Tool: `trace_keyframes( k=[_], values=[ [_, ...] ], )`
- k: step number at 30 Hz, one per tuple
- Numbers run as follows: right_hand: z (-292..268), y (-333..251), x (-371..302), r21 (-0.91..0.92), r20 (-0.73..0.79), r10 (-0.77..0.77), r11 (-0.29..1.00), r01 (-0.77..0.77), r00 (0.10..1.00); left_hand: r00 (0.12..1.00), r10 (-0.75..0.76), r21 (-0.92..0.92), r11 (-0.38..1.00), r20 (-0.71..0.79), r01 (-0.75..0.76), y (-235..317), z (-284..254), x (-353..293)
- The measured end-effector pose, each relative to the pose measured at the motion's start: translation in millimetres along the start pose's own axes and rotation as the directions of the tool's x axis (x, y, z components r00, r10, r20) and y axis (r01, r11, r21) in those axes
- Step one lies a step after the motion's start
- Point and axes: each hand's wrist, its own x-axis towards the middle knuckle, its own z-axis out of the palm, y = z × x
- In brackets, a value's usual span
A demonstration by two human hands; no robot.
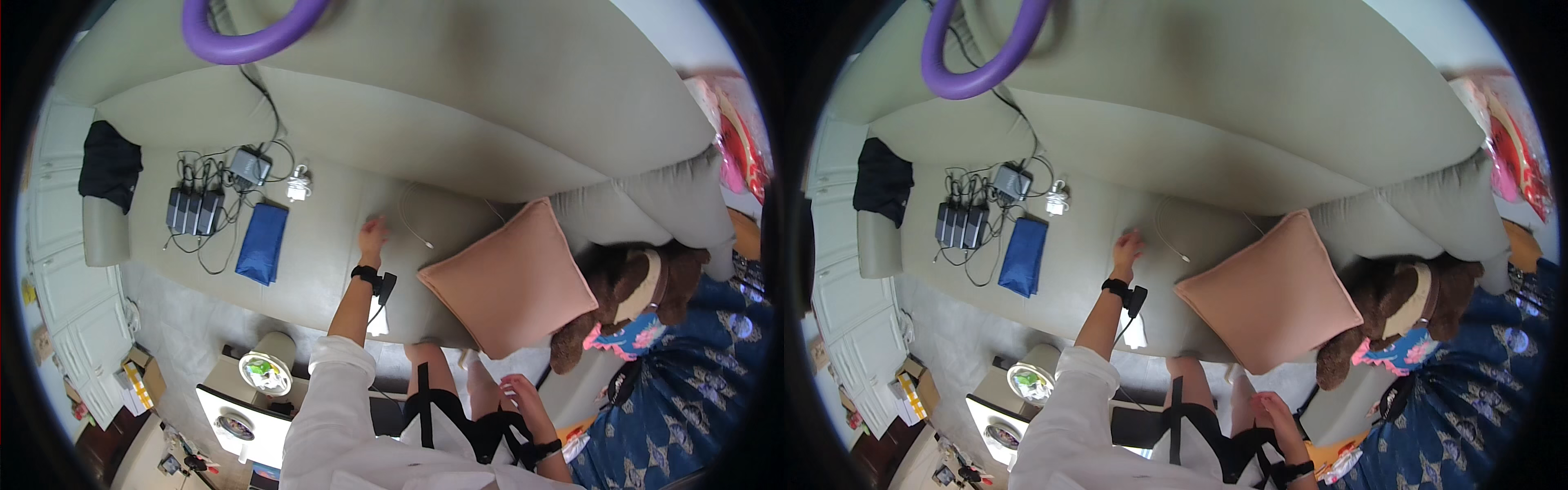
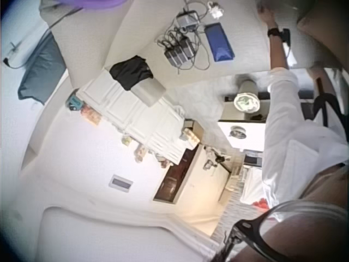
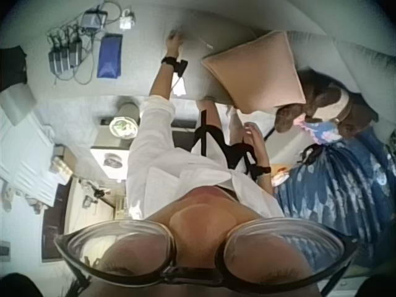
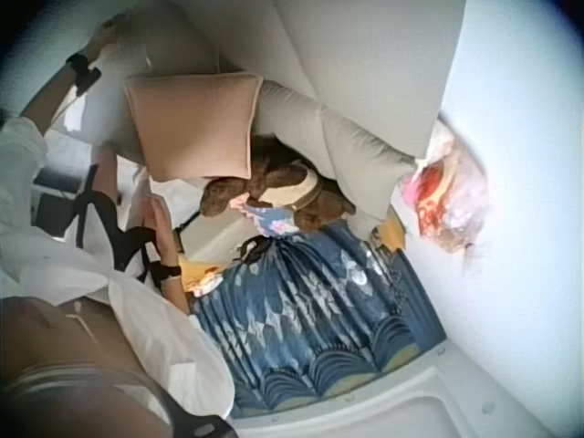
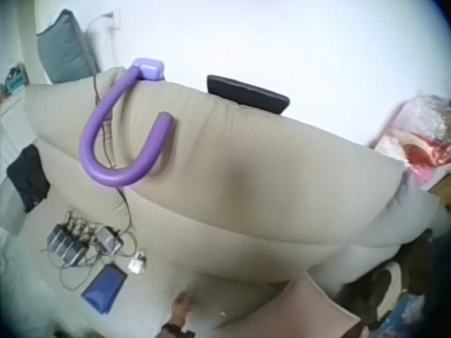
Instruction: The person wraps a long white charging cable around its power adapter brick.
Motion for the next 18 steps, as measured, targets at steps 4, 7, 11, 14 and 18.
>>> trace_keyframes(
  k=[4, 7, 11, 14, 18],
  values=[
    [4, 0, -2, 0.02, 0.073, -0.088, 0.996, 0.087, 0.993, 0.974, 0.019, 0.222, 0.973, 0.224, -0.07, -26, 45, -15],
    [-6, 19, -6, 0.034, 0.057, -0.091, 0.995, 0.09, 0.994, 0.977, 0.021, 0.329, 0.94, 0.213, -0.092, -39, 57, -8],
    [-20, 28, -10, 0.075, 0.076, -0.12, 0.991, 0.114, 0.99, 0.965, 0.127, 0.418, 0.883, 0.229, -0.215, -20, 35, -11],
    [-33, 35, -17, 0.147, -0.018, -0.19, 0.971, 0.191, 0.982, 0.953, -0.017, 0.306, 0.949, 0.301, -0.08, 28, 67, -109],
    [-49, 29, -15, 0.225, 0.069, -0.301, 0.933, 0.28, 0.951, 0.781, -0.153, 0.037, 0.986, 0.605, 0.164, 115, 54, -262]
  ],
)
